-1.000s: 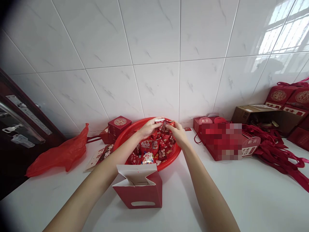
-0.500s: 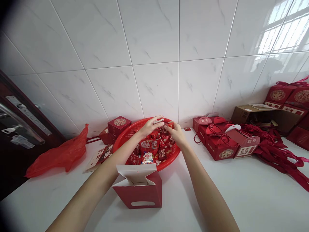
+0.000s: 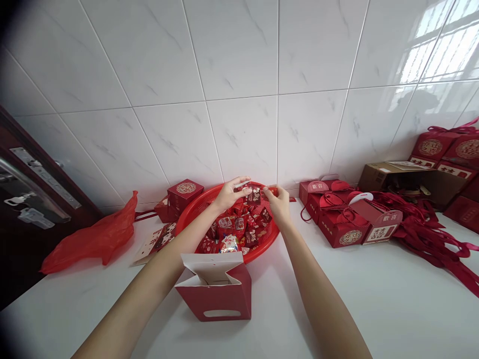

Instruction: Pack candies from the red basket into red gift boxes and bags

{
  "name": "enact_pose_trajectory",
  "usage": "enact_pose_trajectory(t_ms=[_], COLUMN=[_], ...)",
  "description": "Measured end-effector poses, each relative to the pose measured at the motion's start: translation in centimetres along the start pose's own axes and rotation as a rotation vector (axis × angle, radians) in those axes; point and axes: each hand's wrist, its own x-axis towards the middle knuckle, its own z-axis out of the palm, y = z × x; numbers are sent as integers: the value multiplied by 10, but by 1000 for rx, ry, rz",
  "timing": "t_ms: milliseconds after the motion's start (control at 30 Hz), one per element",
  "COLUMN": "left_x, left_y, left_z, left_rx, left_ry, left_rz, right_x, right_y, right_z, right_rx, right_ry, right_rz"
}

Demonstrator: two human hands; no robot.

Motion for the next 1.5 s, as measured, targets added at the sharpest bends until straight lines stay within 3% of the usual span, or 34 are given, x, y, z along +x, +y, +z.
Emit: enact_pose_trajectory(t_ms=[267, 567, 1233, 1367, 1500], left_x=[1, 0, -3, -1, 1], left_y=[1, 1, 2, 5, 10], left_z=[0, 5, 4, 6, 4], left_rx=[16, -38, -97, -160, -201], left_ry=[73, -32, -53, 23, 93], left_rz=[40, 30, -78, -164, -326], right_x=[-4, -6, -5, -6, -7], right_y=[-2, -2, 1, -2, -6], right_z=[2, -1, -2, 0, 2], right_rx=[-31, -5, -36, -10, 110], right_ry=[-51, -239, -248, -246, -145], right_rz=[5, 100, 71, 80, 71])
